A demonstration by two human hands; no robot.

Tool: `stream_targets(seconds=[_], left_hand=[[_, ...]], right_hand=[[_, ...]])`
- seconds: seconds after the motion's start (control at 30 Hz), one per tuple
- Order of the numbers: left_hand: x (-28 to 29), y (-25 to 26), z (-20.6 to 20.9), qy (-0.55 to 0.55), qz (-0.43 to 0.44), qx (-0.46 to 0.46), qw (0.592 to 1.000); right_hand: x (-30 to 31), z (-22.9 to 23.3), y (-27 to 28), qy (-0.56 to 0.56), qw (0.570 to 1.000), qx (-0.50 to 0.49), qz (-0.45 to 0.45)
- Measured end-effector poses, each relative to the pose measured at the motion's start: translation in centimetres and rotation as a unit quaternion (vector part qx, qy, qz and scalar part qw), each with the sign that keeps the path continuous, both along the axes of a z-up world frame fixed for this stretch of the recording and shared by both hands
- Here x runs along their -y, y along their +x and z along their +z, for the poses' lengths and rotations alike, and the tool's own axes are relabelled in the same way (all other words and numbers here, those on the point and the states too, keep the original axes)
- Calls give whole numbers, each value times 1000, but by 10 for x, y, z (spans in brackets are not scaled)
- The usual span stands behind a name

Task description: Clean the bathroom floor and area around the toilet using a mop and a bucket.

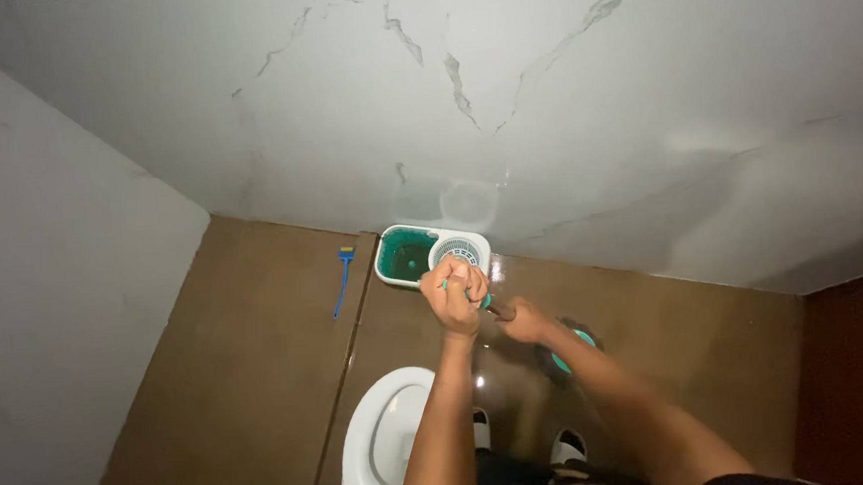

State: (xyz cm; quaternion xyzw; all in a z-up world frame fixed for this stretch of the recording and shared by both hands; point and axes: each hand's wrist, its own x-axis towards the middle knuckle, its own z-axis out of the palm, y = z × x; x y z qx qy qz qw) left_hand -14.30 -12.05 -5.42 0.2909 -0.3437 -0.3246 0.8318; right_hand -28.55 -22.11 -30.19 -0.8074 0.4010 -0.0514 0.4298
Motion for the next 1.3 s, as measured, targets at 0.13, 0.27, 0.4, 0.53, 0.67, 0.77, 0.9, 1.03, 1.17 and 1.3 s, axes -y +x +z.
stream_targets(seconds=[0.13, 0.27, 0.4, 0.53, 0.67, 0.77, 0.9, 1.03, 1.17, 1.3], left_hand=[[-4, 2, 4, -7, 3, -1, 1000], [-8, 0, 3, -4, 6, -2, 1000], [-7, -5, -8, 2, 14, 8, 1000], [-5, -14, -13, 16, 1, -21, 1000], [-4, -21, -13, 9, 5, -1, 1000], [-1, -24, -21, 18, -5, -18, 1000], [-3, -28, -18, 13, 0, -11, 1000], [-6, -29, -16, 12, 6, 3, 1000], [-5, -31, -16, 19, -4, -4, 1000], [1, -33, -19, -2, -25, 4, 1000]], right_hand=[[-2, 0, 2, 18, 999, -19, -18], [-8, 33, -1, 25, 1000, 11, -6], [-3, 18, -9, 12, 999, -45, 10], [4, 1, -24, -36, 997, -47, 50], [0, 18, -30, -4, 997, -72, 8], [5, 6, -36, -37, 997, -66, 18], [7, -11, -42, -47, 997, -54, 33], [7, -11, -42, -10, 997, -78, 25], [7, -7, -48, -28, 996, -57, 69], [5, 13, -50, -35, 996, -68, 47]])
